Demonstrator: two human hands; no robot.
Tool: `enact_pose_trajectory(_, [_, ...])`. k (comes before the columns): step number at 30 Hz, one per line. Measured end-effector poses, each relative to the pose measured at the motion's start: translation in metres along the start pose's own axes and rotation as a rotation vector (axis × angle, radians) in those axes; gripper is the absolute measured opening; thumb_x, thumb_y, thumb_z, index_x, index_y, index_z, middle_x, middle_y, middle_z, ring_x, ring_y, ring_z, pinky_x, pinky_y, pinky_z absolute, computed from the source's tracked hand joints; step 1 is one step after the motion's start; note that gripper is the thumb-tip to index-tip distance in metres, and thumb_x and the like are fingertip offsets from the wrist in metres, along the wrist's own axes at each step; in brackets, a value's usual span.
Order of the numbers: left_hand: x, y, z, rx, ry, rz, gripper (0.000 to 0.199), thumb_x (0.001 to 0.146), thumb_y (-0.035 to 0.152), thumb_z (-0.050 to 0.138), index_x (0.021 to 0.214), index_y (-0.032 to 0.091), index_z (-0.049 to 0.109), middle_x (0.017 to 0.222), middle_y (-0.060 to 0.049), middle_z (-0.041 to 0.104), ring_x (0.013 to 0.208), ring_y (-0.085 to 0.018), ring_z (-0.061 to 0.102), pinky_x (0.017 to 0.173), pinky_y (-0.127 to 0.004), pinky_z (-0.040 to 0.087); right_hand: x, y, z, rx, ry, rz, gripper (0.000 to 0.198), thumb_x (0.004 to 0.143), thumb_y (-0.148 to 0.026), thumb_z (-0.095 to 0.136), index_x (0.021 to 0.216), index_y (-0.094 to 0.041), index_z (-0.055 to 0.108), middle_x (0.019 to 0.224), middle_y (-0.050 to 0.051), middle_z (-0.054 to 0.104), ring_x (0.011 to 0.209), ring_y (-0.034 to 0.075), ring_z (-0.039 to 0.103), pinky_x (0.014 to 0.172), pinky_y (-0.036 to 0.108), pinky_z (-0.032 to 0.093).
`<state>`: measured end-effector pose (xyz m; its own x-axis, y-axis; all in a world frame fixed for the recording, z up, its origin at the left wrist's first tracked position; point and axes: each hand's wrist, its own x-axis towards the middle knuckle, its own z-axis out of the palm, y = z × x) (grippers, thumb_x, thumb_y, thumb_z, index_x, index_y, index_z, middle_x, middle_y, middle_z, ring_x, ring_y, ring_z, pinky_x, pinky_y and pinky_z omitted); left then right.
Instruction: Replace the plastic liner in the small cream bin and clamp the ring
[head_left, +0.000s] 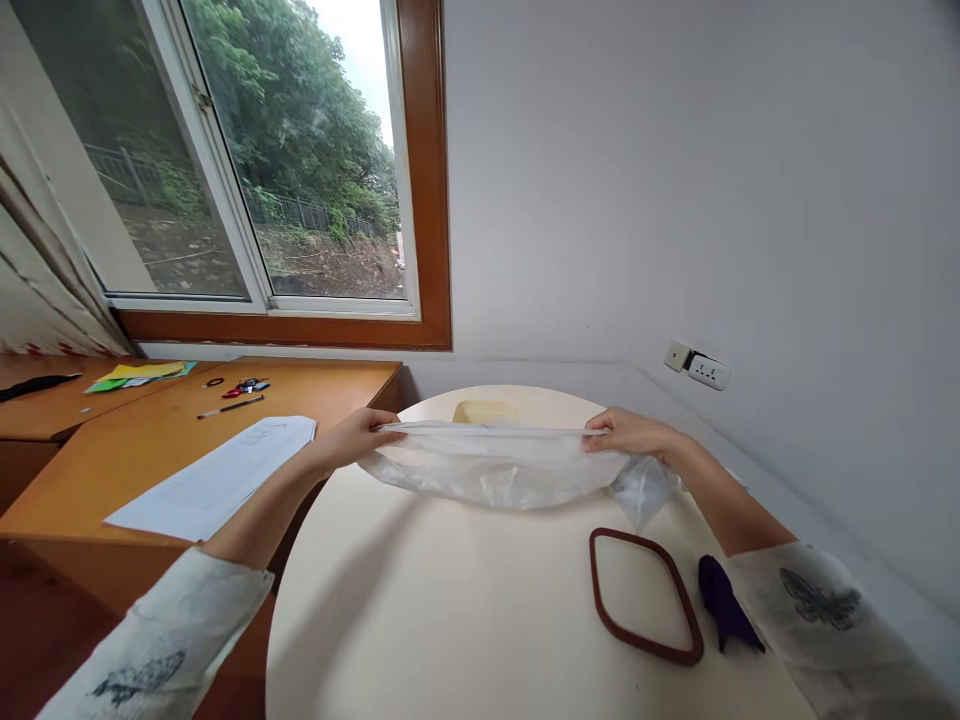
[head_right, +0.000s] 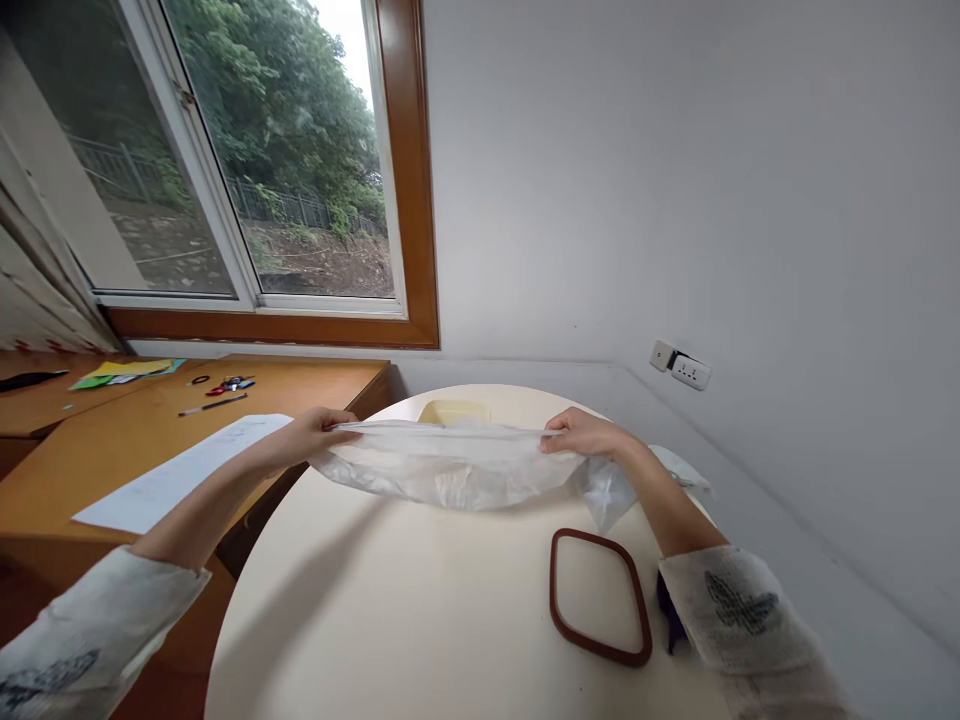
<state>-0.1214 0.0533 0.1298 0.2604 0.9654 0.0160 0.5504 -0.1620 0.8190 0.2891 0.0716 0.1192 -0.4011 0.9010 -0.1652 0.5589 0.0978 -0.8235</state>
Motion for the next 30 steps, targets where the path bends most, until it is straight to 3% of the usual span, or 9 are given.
enact_pose_trajectory(4, [-0.011,-0.022,0.022,-0.388,0.134,0.012,0.022,0.069,0.038,0.065,0.068,0.016,0.065,0.06,0.0,0.057,0.055,-0.011,0.049,0.047,-0.018,0.035,-0.001,0.02,0.027,0.292,0.098,-0.065,0.026,0.062,-0.042,0.067,0.07,-0.017,0.062,0.067,-0.001,0.06,0.06,0.013,0.053,0.055,0.023,0.037])
enact_pose_trajectory(9, [-0.012,-0.047,0.046,-0.902,0.123,-0.048,0.022,0.068,0.03,0.067,0.084,0.015,0.067,0.079,-0.007,0.068,0.073,-0.018,0.061,0.068,-0.025,0.048,0.007,0.052,0.054,0.771,0.298,-0.164,0.027,0.066,-0.037,0.065,0.089,-0.025,0.061,0.092,0.004,0.064,0.085,0.02,0.06,0.074,0.03,0.045])
enact_pose_trajectory(12, [-0.008,-0.058,0.058,-1.066,0.181,-0.062,0.017,0.068,0.022,0.066,0.083,0.014,0.065,0.075,-0.005,0.067,0.067,-0.016,0.061,0.066,-0.025,0.05,0.014,0.067,0.063,0.872,0.372,-0.181,0.023,0.068,-0.038,0.061,0.088,-0.027,0.059,0.099,0.003,0.064,0.092,0.022,0.059,0.076,0.033,0.047])
enact_pose_trajectory(16, [-0.005,-0.069,0.068,-1.134,0.193,-0.114,0.013,0.07,0.02,0.065,0.083,0.015,0.063,0.069,-0.001,0.063,0.059,-0.012,0.058,0.057,-0.021,0.05,0.02,0.074,0.068,0.882,0.446,-0.149,0.022,0.068,-0.039,0.061,0.085,-0.026,0.058,0.096,0.004,0.065,0.093,0.023,0.06,0.074,0.034,0.049])
enact_pose_trajectory(23, [0.005,-0.076,0.067,-1.037,0.156,-0.243,0.023,0.075,0.034,0.062,0.088,0.016,0.063,0.076,-0.006,0.066,0.07,-0.019,0.062,0.057,-0.024,0.049,0.032,0.079,0.07,0.845,0.48,-0.115,0.024,0.067,-0.038,0.06,0.086,-0.024,0.059,0.092,0.005,0.066,0.095,0.024,0.058,0.076,0.032,0.048])
enact_pose_trajectory(30, [0.046,-0.075,0.055,-1.025,0.228,-0.281,0.026,0.076,0.042,0.057,0.083,0.017,0.061,0.073,-0.007,0.067,0.068,-0.021,0.063,0.057,-0.026,0.048,0.072,0.076,0.065,0.792,0.545,-0.069,0.027,0.067,-0.038,0.058,0.09,-0.023,0.057,0.089,0.004,0.067,0.089,0.023,0.06,0.069,0.03,0.049])
